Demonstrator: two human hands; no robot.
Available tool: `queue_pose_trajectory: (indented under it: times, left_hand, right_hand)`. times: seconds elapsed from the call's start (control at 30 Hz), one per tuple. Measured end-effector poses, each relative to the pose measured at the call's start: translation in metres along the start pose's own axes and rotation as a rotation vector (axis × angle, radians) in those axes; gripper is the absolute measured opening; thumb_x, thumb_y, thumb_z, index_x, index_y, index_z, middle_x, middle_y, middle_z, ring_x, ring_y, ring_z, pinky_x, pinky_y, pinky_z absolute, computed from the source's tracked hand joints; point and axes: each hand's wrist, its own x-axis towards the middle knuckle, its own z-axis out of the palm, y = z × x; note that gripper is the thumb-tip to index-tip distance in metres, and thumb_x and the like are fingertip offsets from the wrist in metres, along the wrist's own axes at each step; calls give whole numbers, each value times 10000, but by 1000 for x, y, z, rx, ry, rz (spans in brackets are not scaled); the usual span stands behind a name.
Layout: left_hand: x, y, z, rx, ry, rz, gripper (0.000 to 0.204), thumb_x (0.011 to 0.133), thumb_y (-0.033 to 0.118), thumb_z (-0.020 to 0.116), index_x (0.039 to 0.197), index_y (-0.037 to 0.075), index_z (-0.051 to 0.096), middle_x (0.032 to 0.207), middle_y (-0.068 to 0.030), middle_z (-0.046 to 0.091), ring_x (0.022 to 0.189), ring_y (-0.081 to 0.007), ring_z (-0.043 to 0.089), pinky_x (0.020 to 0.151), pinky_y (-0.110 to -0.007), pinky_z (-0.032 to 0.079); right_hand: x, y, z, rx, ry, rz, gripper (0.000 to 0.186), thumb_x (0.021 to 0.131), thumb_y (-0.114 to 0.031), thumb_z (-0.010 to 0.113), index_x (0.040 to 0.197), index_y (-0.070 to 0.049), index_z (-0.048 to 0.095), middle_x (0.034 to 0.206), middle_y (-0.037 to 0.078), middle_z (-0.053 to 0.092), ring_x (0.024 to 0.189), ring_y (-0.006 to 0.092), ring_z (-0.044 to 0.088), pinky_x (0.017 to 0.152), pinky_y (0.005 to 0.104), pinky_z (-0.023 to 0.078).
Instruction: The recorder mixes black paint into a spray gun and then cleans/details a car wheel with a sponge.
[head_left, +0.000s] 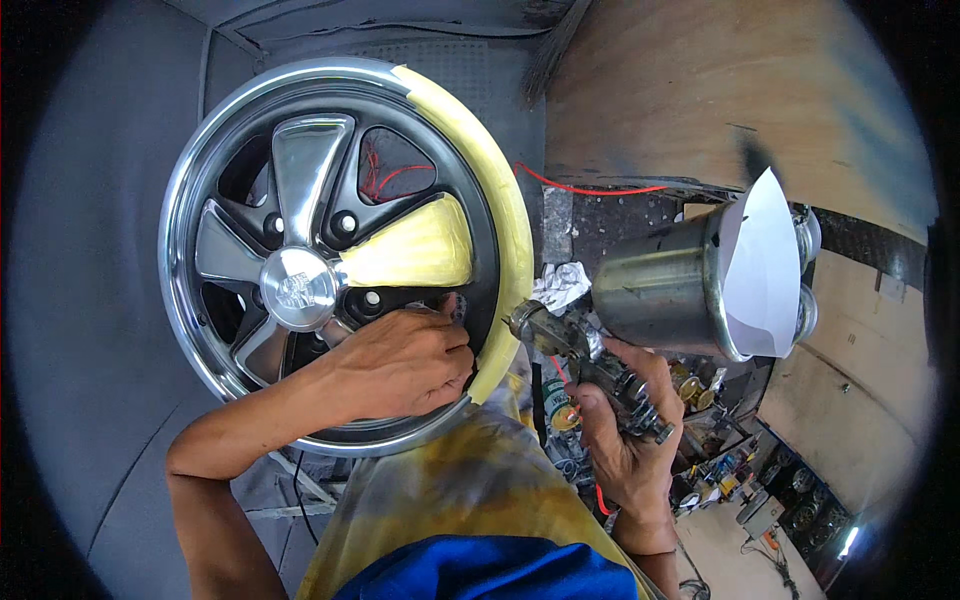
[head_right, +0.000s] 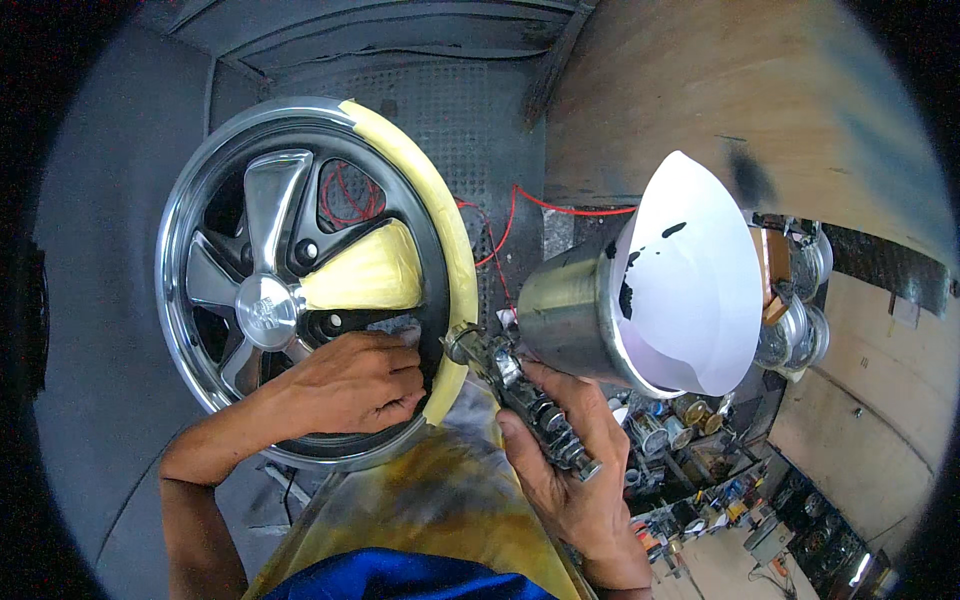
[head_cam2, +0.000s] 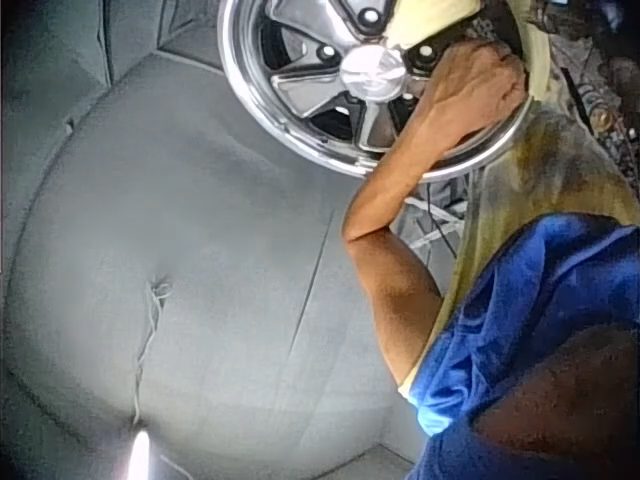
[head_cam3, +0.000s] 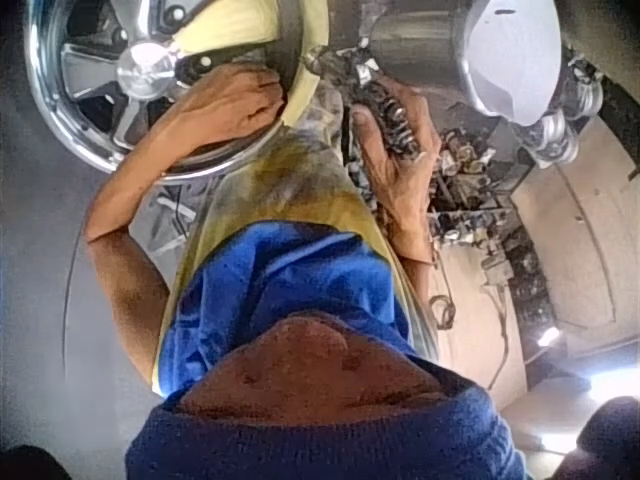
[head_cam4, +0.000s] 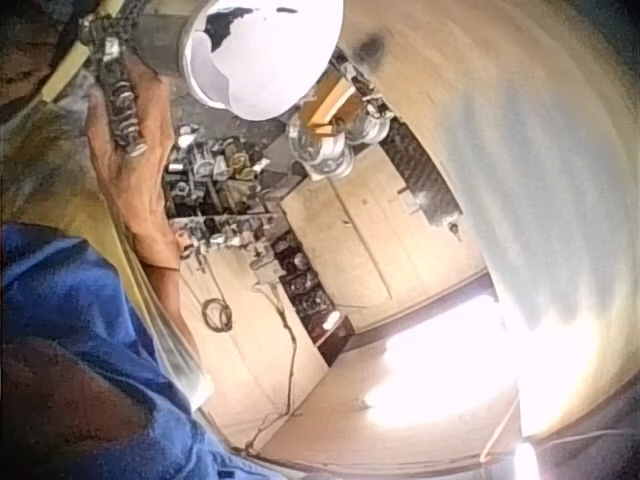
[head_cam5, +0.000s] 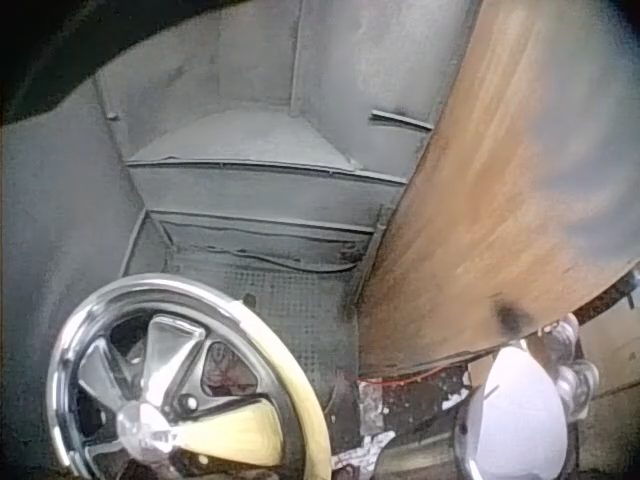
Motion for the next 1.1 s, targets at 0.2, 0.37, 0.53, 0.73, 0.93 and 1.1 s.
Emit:
queue_pose_trajectory:
  times: [0.2, 0.37, 0.53, 0.73, 0.93, 1.1]
  left_hand:
    - [2, 1, -1, 13, -15, 17, 205, 921, 183, 718, 890, -19, 697, 915, -162, 684, 970, -355, 695, 907, -447, 581]
    - [3, 1, -2, 2, -19, 6, 204, 925, 181, 710, 894, -21, 700, 915, -160, 678, 945, -350, 683, 887, -447, 579]
    - [0, -3, 2, 3, -1, 28, 217, 936, 192, 694, 901, -22, 700, 918, -164, 676, 945, -358, 683, 890, -462, 571]
    - [1, 1, -2, -9, -18, -3, 224, 934, 199, 694, 893, -21, 699, 929, -168, 678, 949, -357, 686, 894, -460, 573]
    - [3, 3, 1, 4, 65, 17, 194, 859, 168, 707, 795, -15, 686, 823, -159, 646, 845, -361, 699, 934, -456, 569]
    - [2, 1, -2, 9, -18, 9, 192, 901, 182, 716, 905, -10, 709, 919, -158, 666, 920, -353, 685, 851, -466, 577]
  right_hand:
    - [-3, -4, -3, -42, -40, 24, 420, 923, -62, 828, 1305, 24, 678, 1141, 182, 732, 1022, 258, 724, 915, 343, 549]
    - [-5, -3, -3, -31, -53, 13, 414, 922, -65, 828, 1300, 22, 685, 1135, 186, 732, 1013, 266, 732, 901, 350, 553]
    - [-3, -1, -2, -47, -32, 9, 408, 922, -69, 828, 1294, 22, 688, 1111, 181, 732, 991, 267, 729, 890, 349, 553]
    - [-2, 2, 0, -38, -15, 22, 402, 927, -80, 827, 1289, 22, 689, 1103, 184, 730, 977, 271, 726, 890, 353, 552]
    - [-3, 1, -2, -44, -46, -20, 417, 933, -97, 830, 1303, 24, 682, 1110, 190, 730, 986, 279, 732, 892, 361, 555]
    - [-3, 4, 1, -8, -59, 2, 417, 938, -91, 826, 1308, 29, 676, 1150, 203, 727, 1020, 286, 733, 904, 366, 556]
